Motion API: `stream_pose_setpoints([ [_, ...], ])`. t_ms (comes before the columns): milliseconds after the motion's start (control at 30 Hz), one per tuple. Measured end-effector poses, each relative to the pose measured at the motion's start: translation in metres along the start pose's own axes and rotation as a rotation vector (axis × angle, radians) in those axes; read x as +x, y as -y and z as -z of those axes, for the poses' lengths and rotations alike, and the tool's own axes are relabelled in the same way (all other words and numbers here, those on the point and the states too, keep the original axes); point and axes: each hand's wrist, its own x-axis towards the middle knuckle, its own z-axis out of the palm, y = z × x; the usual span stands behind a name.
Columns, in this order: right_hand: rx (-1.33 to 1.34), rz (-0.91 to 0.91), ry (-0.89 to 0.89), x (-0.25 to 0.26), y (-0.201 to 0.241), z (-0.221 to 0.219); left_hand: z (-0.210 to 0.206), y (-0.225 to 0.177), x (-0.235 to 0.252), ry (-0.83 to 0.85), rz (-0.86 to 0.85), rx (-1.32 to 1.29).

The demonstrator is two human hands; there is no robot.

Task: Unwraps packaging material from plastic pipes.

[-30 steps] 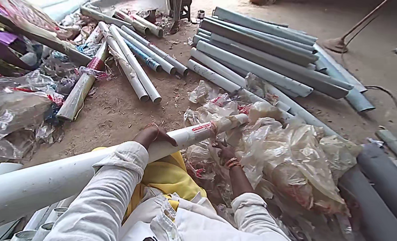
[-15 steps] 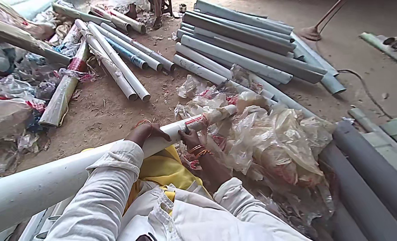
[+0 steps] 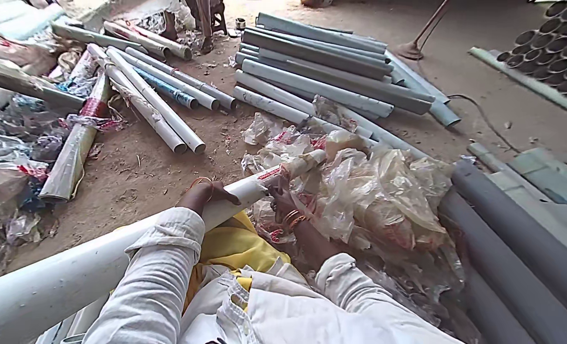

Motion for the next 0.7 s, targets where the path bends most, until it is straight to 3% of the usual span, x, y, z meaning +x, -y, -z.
stream_pose_setpoints([
  [100,-0.047,0.163,-0.122,0.011,-0.022,-0.029,-0.002,-0.003,-0.004,-0.006,-0.015,0.001],
  [233,-0.359,0.309,-0.202,0.020,-0.017,-0.037,-0.005,-0.001,-0.004,-0.016,-0.048,0.009],
  [533,-0.428,0.138,-0.338,0.057,0.007,-0.009,-0.014,-0.009,-0.010,-0.085,-0.041,0.126],
  [700,-0.181,-0.041,-0.484,0.073,0.011,0.003,-0.025,-0.018,-0.019,-0.095,-0.070,0.217],
])
